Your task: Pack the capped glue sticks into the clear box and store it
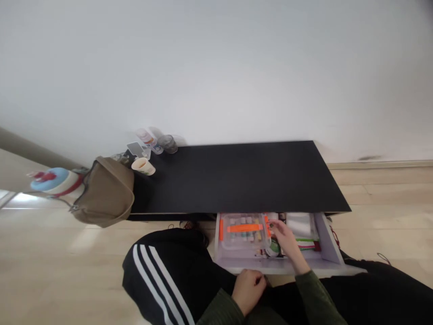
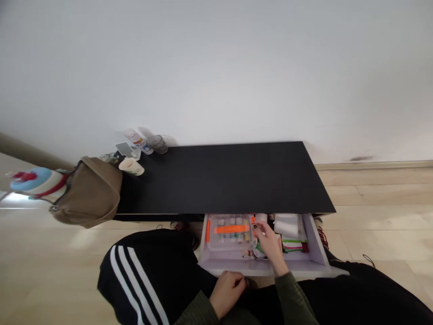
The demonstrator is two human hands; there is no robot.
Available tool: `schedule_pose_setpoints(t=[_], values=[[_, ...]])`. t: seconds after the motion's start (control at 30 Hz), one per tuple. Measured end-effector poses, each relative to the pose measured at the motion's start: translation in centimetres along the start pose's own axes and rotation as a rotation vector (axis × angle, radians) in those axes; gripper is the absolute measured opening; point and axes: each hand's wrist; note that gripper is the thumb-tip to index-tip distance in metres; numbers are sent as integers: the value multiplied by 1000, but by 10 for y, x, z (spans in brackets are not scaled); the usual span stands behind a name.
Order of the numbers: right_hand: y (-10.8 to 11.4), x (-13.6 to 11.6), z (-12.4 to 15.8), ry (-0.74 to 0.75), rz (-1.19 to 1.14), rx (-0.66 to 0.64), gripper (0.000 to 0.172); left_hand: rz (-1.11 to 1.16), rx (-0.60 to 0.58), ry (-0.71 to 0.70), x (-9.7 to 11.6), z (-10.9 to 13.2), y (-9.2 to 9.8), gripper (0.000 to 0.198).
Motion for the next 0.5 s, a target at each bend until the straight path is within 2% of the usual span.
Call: schedule_pose_setpoints(t=[0.1,0.23,0.4,0.5], values=[[0,-19,24,26,-94,-22,40,-67,91,35,8,-7,8,38],[-9,-31,44,39,-193,-51,44,-116,135,69,19,-17,22,37],[-20,-37,47,47,-214,-62,43,-172,157,87,35,-33,44,38],[-20,-41,46,58,-200,-62,41,-250,223,84,43,-44,56,40]])
Point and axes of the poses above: each hand's wrist, its own z-axis away from the middle knuckle, its own y-axis out of the back of the hand, x = y × z, and after that the axes turned 10 degrees about -x, right-handed
